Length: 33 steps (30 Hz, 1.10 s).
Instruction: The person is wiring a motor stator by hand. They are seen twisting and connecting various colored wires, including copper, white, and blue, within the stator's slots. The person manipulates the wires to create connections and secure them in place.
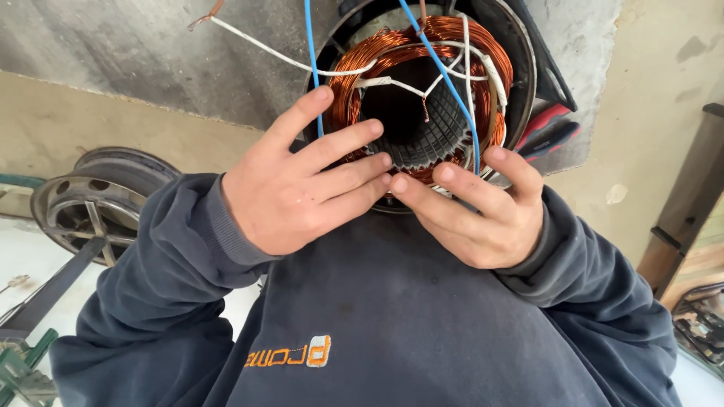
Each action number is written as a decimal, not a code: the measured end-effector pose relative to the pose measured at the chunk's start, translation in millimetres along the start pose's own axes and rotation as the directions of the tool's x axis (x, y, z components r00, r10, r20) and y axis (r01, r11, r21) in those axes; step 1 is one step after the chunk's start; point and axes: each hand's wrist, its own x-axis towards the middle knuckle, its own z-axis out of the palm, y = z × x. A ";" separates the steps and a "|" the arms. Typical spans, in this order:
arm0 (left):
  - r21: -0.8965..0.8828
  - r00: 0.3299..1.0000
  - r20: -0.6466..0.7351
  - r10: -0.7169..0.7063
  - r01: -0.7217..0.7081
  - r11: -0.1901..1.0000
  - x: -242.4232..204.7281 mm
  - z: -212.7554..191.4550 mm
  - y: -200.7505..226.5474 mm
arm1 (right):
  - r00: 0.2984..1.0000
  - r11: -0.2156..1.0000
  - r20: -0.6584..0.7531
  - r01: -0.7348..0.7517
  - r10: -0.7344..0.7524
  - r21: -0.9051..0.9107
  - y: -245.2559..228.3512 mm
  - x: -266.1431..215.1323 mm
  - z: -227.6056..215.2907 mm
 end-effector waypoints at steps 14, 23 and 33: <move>-0.071 0.996 -0.017 -0.082 0.081 0.994 7.8 9.0 -2.3 | 0.997 0.989 -0.030 -0.070 0.075 0.134 9.3 3.8 -4.0; -0.162 0.988 -0.002 -0.157 0.154 0.975 6.6 5.4 -8.4 | 0.976 0.965 0.124 -0.197 0.177 0.175 25.7 23.0 -26.7; -0.096 0.987 0.012 -0.162 0.162 0.982 9.2 -0.7 -3.5 | 0.982 0.957 0.084 -0.182 0.167 0.224 25.4 17.7 -20.4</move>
